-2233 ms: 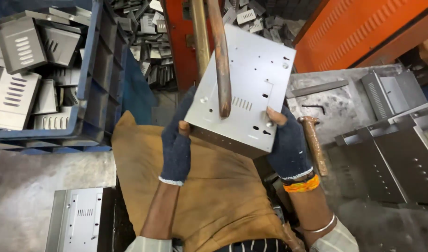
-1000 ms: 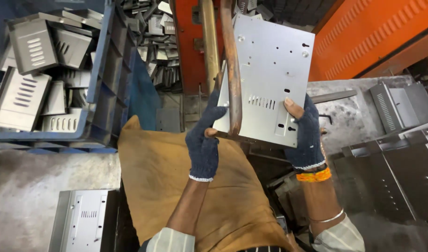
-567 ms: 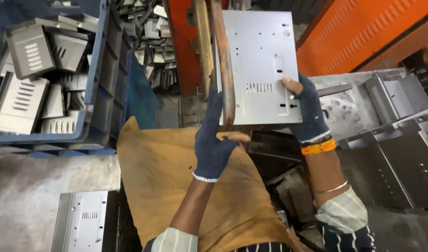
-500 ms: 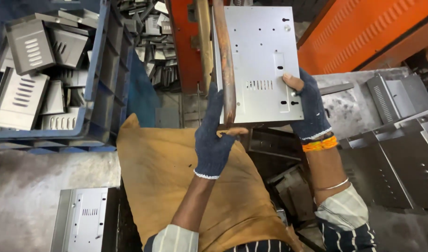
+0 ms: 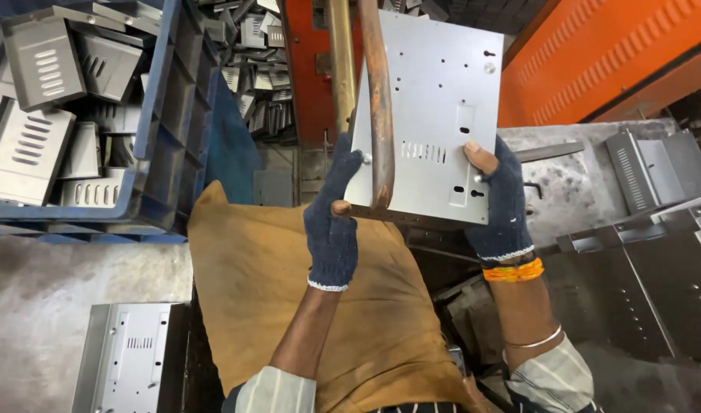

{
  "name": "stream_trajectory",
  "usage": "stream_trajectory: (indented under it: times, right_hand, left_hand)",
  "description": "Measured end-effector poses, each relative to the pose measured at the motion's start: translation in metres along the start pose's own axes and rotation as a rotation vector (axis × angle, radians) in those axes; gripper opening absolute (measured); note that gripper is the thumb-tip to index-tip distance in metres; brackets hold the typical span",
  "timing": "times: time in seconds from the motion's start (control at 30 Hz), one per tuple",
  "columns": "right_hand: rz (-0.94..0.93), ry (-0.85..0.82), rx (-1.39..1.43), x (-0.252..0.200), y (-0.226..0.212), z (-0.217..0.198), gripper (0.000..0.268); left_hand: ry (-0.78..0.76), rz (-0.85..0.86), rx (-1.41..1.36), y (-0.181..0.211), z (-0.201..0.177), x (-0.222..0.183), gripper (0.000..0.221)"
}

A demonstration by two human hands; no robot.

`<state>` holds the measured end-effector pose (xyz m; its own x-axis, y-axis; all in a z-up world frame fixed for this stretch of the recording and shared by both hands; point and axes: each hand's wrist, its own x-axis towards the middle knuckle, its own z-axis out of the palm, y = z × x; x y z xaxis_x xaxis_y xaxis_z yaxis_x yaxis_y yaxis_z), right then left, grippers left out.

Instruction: Assembling and spot welding sheet metal components to create an electronic equipment housing.

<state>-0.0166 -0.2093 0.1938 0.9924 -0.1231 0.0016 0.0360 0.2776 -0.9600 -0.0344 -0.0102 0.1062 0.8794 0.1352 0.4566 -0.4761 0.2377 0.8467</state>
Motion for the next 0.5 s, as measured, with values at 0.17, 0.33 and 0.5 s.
stream_trajectory:
  times: [0.17,0.33,0.5]
  right_hand:
    - [-0.054,-0.028,0.002,0.000,0.003,0.001,0.057]
    - [-0.039,-0.051,0.040,0.005,0.002,0.004,0.060]
    - [0.020,-0.100,0.021,0.010,0.000,0.002,0.057]
  left_hand:
    - [0.033,0.036,-0.055,-0.005,0.005,0.000,0.067]
    - [0.024,0.050,-0.049,-0.001,0.003,-0.001,0.067]
    - [0.051,0.086,-0.165,0.000,0.006,-0.012,0.063]
